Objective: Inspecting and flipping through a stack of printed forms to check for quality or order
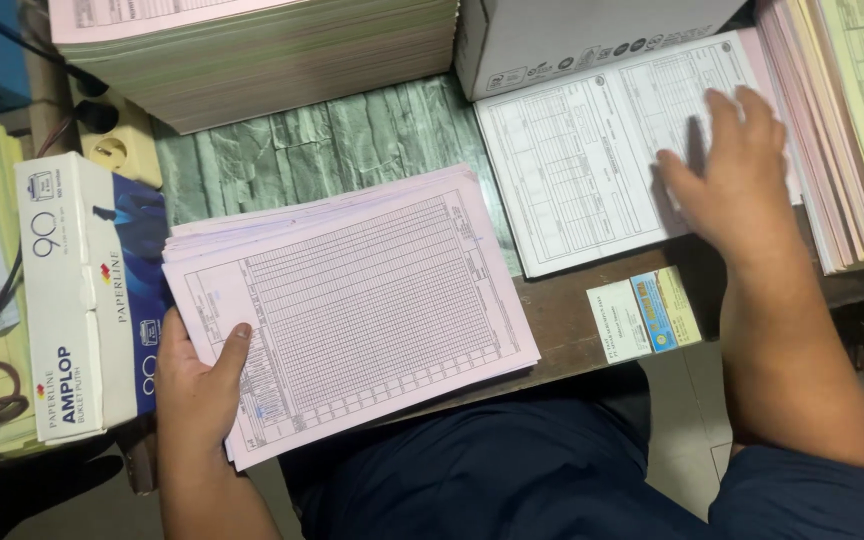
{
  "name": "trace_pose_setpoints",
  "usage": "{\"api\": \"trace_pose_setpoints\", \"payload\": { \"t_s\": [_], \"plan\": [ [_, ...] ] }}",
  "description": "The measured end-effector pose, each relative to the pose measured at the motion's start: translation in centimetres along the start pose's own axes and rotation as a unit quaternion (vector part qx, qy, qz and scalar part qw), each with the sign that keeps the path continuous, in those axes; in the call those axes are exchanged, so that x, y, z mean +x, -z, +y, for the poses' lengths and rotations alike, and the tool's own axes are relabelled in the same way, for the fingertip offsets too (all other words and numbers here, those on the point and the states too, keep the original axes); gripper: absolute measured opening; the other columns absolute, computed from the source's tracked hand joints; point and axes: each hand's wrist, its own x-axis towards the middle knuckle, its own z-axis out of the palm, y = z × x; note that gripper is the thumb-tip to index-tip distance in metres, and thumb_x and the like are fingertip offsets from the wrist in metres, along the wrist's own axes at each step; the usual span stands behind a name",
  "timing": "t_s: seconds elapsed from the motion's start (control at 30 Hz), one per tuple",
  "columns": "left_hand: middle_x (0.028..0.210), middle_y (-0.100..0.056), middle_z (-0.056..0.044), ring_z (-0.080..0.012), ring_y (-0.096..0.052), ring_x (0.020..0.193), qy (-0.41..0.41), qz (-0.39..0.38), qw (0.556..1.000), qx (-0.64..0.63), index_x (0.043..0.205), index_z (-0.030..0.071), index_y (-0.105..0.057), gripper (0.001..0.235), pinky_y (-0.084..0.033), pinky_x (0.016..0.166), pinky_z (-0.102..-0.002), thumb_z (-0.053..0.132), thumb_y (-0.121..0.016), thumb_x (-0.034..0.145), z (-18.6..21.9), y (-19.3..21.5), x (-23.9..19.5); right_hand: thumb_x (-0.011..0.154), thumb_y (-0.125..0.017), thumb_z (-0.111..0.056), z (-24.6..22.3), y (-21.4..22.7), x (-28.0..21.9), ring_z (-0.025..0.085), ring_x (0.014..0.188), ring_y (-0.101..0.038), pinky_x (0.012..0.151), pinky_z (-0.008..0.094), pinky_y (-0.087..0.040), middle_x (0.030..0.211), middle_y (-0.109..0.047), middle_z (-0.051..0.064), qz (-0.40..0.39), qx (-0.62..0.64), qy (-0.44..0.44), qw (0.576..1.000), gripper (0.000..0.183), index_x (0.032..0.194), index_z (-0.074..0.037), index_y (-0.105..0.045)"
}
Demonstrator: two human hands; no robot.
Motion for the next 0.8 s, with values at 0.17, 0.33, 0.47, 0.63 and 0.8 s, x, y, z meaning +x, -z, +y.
{"api": "trace_pose_setpoints", "payload": {
  "t_s": [0.17, 0.33, 0.47, 0.63, 0.8],
  "plan": [
    [0.123, -0.069, -0.003, -0.0183, -0.065, 0.108, -0.014, -0.009, 0.996, -0.092, 0.136, 0.014, -0.054, 0.046, -0.054, 0.089, -0.035, 0.014, -0.065, 0.092, -0.5, 0.0, -0.3, 0.096, -0.055, -0.035, -3.7, -1.7, -4.0, 0.033, 0.136, -0.043, 0.11, 0.055, -0.04, 0.157, -0.041, 0.016, -0.168, 0.102, 0.246, 0.949, 0.065, 0.155, -0.013, -0.038],
    [0.108, -0.068, -0.017, -0.019, -0.058, 0.105, -0.206, 0.015, 0.954, -0.216, 0.129, 0.002, -0.058, 0.044, -0.053, 0.094, -0.048, 0.007, -0.076, 0.089, -5.0, -0.6, 0.5, 0.088, -0.074, -0.022, -4.7, -4.8, -6.6, 0.046, 0.127, -0.058, 0.103, 0.056, -0.048, 0.14, -0.058, 0.023, -0.102, 0.214, 0.322, 0.917, 0.069, 0.15, -0.006, -0.049],
    [0.107, -0.069, -0.012, -0.0149, -0.061, 0.103, -0.233, 0.02, 0.93, -0.282, 0.126, 0.002, -0.062, 0.044, -0.056, 0.094, -0.043, 0.003, -0.079, 0.085, -8.3, -1.0, 1.2, 0.088, -0.069, -0.007, -5.8, -6.5, -8.0, 0.058, 0.136, -0.042, 0.109, 0.065, -0.039, 0.153, -0.034, 0.035, -0.155, 0.379, 0.247, 0.878, 0.09, 0.159, -0.002, -0.014],
    [0.11, -0.069, -0.013, -0.0175, -0.062, 0.107, -0.252, 0.032, 0.902, -0.349, 0.131, -0.002, -0.059, 0.053, -0.054, 0.1, -0.045, 0.001, -0.078, 0.082, -15.3, -2.4, 3.5, 0.088, -0.065, 0.0, -4.5, -10.8, -7.3, 0.033, 0.132, -0.046, 0.111, 0.051, -0.043, 0.142, -0.04, 0.016, -0.194, 0.526, 0.213, 0.8, 0.087, 0.16, -0.011, -0.017],
    [0.113, -0.069, -0.01, -0.0162, -0.062, 0.11, -0.271, 0.029, 0.884, -0.38, 0.133, -0.001, -0.058, 0.054, -0.054, 0.103, -0.044, 0.005, -0.078, 0.083, -8.3, -1.3, 1.5, 0.082, -0.076, -0.004, 1.0, -16.6, -5.8, 0.027, 0.096, -0.073, 0.09, 0.046, -0.06, 0.106, -0.073, 0.015, -0.24, 0.54, 0.185, 0.785, 0.048, 0.128, -0.002, -0.063]
  ]
}}
